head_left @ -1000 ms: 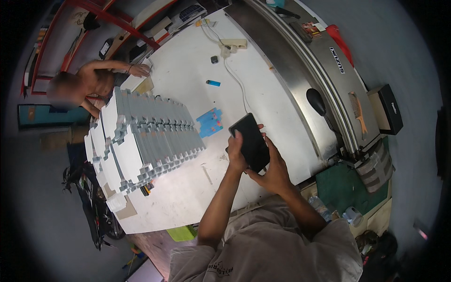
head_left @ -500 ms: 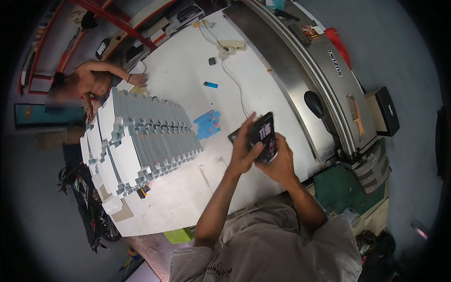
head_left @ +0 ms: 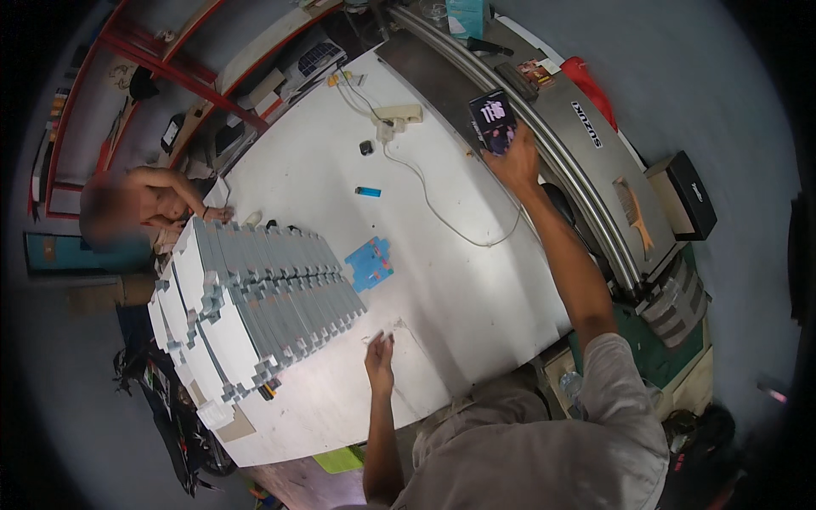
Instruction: The person applies glue to small blue paper sheets and stacks them one by one on a table. They then gather the stack, align the edges, and place the bundle into a plastic bag.
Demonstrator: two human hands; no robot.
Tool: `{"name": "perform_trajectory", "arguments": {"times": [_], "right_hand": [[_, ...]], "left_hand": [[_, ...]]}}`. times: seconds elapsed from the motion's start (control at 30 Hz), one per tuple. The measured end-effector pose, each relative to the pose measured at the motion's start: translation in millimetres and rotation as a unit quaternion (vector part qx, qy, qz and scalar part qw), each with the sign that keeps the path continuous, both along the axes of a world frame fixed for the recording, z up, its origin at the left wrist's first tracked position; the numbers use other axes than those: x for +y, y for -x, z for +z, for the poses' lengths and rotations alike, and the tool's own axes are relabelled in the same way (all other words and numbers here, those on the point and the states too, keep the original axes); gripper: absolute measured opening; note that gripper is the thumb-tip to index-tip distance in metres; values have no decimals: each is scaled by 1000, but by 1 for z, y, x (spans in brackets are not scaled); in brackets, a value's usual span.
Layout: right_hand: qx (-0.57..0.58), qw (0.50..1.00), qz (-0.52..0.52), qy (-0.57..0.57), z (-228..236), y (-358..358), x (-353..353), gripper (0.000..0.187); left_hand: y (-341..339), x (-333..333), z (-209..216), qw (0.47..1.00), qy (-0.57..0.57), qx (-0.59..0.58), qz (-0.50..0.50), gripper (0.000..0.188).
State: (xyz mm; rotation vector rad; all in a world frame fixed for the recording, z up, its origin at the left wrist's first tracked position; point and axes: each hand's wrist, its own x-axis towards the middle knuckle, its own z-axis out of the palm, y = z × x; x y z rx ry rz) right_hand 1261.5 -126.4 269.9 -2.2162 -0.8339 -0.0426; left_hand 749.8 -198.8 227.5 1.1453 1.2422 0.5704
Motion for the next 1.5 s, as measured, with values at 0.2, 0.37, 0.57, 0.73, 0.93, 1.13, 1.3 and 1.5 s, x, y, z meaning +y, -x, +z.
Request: {"name": "perform_trajectory", "arguments": {"times": [0.2,0.37,0.57,0.73,0.93,1.13,1.3,1.5], "right_hand": [[-3,999,5,49,-23,-25,50,93],[34,996,-17,76,-40,-39,51,92],[18,990,-28,137,-26,-28,50,99],[-2,991,-35,126,-24,-25,42,110],[-28,994,-40,99,-24,-4,13,110],[58,996,-58,35,-62,95,-47,92],[129,990,32,52,-126,222,-110,86],[201,930,238,194,-137,332,-177,77]], "left_hand": [[84,-86,-70,978,68,194,-28,59],[143,-143,-107,941,212,264,26,70],[155,-165,-94,919,270,287,3,81],[129,-147,-90,940,236,245,32,83],[107,-119,-89,957,179,227,2,82],[107,-134,-93,945,200,258,-15,82],[118,-170,-99,934,236,267,-19,81],[118,-205,-79,937,232,262,10,78]]}}
